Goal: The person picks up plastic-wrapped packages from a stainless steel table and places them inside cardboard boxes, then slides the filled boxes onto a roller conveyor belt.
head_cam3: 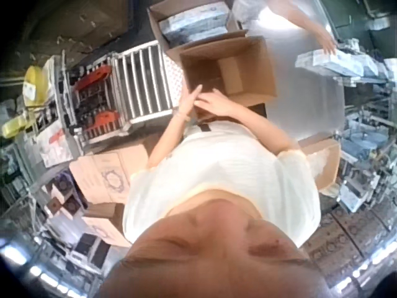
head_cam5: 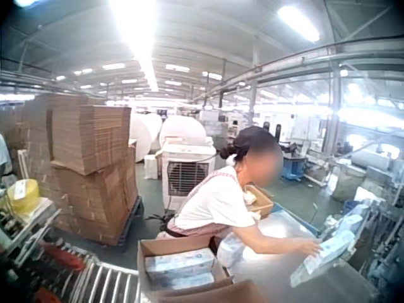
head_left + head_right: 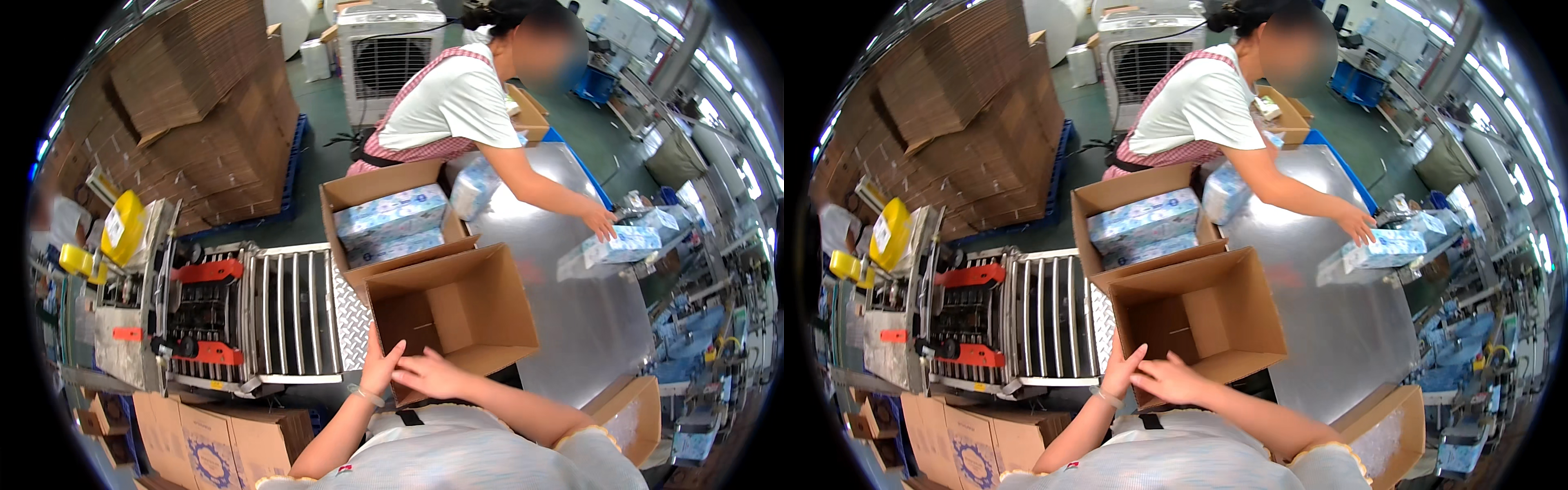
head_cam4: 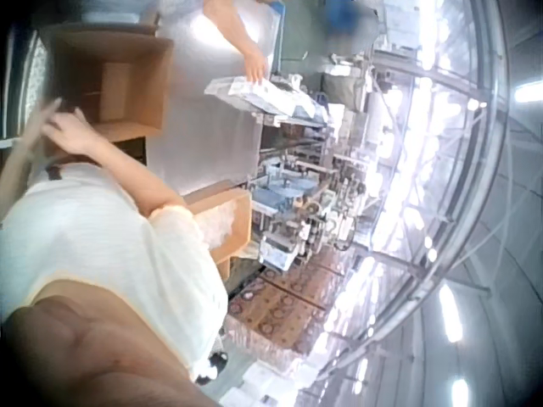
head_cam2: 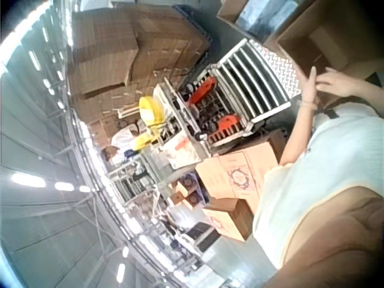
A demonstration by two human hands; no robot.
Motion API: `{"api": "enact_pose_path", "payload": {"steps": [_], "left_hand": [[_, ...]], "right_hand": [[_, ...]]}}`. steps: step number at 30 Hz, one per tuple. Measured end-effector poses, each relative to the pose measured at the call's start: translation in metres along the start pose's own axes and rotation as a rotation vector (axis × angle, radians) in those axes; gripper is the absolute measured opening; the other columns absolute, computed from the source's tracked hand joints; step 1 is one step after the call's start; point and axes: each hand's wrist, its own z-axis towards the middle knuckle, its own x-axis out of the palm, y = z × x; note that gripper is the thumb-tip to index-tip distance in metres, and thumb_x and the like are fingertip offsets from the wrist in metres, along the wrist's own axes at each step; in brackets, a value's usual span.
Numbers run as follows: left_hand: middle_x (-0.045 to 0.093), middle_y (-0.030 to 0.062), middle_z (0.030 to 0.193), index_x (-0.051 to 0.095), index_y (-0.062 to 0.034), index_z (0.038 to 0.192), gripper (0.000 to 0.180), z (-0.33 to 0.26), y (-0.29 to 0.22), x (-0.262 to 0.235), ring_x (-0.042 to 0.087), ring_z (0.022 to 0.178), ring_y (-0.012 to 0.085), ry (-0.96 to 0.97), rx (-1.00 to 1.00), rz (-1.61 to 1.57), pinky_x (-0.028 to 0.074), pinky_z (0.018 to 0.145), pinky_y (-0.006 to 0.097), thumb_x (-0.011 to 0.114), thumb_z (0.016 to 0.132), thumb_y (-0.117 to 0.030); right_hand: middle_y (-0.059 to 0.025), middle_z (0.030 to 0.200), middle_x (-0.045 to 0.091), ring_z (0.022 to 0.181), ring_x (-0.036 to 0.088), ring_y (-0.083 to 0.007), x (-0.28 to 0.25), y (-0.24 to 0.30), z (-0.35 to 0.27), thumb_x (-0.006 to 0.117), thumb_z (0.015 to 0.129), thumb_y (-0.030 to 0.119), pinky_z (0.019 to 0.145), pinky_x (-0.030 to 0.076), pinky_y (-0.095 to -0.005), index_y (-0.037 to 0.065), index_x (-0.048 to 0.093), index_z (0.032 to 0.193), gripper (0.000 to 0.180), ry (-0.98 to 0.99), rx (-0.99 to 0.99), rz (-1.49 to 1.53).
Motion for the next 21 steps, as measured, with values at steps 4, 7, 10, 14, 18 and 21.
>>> {"api": "enact_pose_path", "payload": {"steps": [4, 7, 10, 14, 18, 21], "left_hand": [[0.047, 0.0317, 0.148, 0.018, 0.0028, 0.158, 0.090, 0.005, 0.016, -0.010, 0.048, 0.138, 0.0412, -0.115, -0.137, 0.574, 0.038, 0.115, 0.041, 0.069, 0.086, -0.015], [0.071, 0.0118, 0.113, 0.056, 0.0037, 0.134, 0.042, 0.007, 0.031, -0.079, 0.069, 0.099, 0.0198, -0.067, -0.204, 0.089, 0.056, 0.086, 0.035, 0.066, 0.094, -0.009], [0.072, 0.0116, 0.111, 0.064, 0.0032, 0.121, 0.028, -0.001, 0.028, -0.131, 0.071, 0.096, 0.0236, -0.029, -0.373, -0.163, 0.058, 0.085, 0.037, 0.069, 0.095, -0.007], [0.074, 0.0145, 0.105, 0.069, 0.0045, 0.111, 0.049, -0.020, 0.167, -0.202, 0.070, 0.093, 0.0220, -0.413, -0.438, 0.353, 0.056, 0.087, 0.037, 0.081, 0.087, -0.037], [0.052, 0.0315, 0.139, 0.057, 0.0037, 0.132, 0.085, -0.009, 0.149, -0.183, 0.051, 0.128, 0.0453, -0.676, -0.426, 1.072, 0.045, 0.106, 0.051, 0.087, 0.072, -0.048], [0.030, 0.0270, 0.158, 0.045, -0.0023, 0.142, 0.098, -0.006, 0.058, -0.130, 0.032, 0.145, 0.0434, -0.684, -0.170, 1.488, 0.024, 0.118, 0.058, 0.093, 0.061, -0.031]], "right_hand": [[-0.0125, 0.140, 0.058, 0.143, 0.041, -0.0245, -0.094, -0.027, -0.021, 0.055, 0.096, 0.047, 0.117, 0.020, -0.0660, 0.009, 0.057, 0.138, 0.057, -0.209, 0.291, -0.960], [-0.0108, 0.167, 0.023, 0.157, 0.011, -0.0251, -0.136, -0.167, -0.064, 0.055, 0.094, 0.052, 0.121, 0.012, -0.0672, 0.014, 0.040, 0.155, 0.073, -0.348, 0.434, -1.415], [-0.0107, 0.170, 0.014, 0.158, 0.004, -0.0288, -0.111, -0.242, -0.096, 0.056, 0.093, 0.058, 0.120, 0.012, -0.0682, 0.017, 0.024, 0.162, 0.086, -0.375, 0.710, -0.354], [-0.0129, 0.167, 0.019, 0.156, 0.010, -0.0317, -0.094, -0.253, -0.077, 0.059, 0.091, 0.060, 0.119, 0.018, -0.0656, 0.017, 0.025, 0.161, 0.089, -0.346, 0.574, -0.404], [-0.0191, 0.147, 0.049, 0.139, 0.042, -0.0371, -0.107, -0.248, -0.111, 0.064, 0.092, 0.048, 0.113, 0.038, -0.0523, 0.010, 0.046, 0.148, 0.070, -0.376, 0.371, -0.259], [-0.0195, 0.129, 0.063, 0.120, 0.058, -0.0383, -0.106, -0.241, -0.155, 0.068, 0.091, 0.035, 0.103, 0.047, -0.0453, 0.005, 0.060, 0.132, 0.051, -0.654, 0.264, -0.167]]}}
